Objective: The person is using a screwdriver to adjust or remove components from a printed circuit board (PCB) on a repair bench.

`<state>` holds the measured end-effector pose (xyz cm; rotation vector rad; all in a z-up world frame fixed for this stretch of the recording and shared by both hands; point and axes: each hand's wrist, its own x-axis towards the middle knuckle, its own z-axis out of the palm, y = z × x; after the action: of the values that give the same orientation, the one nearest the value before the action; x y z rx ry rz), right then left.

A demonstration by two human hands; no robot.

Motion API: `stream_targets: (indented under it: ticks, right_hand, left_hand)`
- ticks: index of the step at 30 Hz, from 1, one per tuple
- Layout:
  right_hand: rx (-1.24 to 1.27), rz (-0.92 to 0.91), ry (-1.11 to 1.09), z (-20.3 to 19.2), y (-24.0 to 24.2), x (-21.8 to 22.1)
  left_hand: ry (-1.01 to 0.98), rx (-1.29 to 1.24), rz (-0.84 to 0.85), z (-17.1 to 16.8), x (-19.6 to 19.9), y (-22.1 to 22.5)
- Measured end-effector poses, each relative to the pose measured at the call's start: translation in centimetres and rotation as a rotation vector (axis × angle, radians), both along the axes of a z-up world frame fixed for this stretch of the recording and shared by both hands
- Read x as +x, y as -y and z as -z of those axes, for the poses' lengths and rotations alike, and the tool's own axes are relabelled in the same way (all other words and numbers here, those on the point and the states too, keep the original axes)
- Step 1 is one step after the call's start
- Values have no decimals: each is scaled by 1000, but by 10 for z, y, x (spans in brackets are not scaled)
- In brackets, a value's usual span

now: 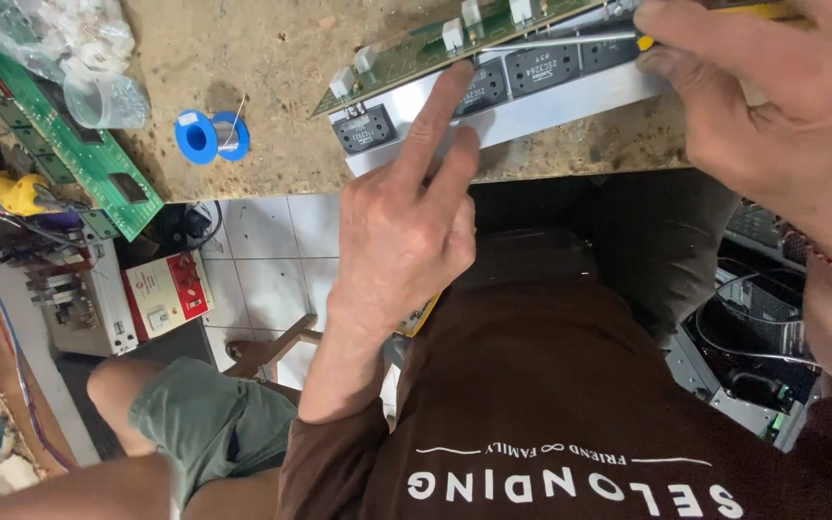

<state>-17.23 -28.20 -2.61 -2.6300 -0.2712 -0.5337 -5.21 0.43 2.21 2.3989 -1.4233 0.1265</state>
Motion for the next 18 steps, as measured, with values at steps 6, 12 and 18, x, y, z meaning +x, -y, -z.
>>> stream_targets:
  ticks: [6, 12, 18]
  right_hand:
    - [179, -103, 149, -4, -9, 16]
    - [104, -222, 386, 14, -3, 32]
    - [89, -122, 434, 26, -4, 29]
  left_hand:
    - [-123, -407, 71, -4, 33, 6]
    - [-277, -262, 269, -21, 78, 11]
    - [-331, -133, 375, -18, 108, 20]
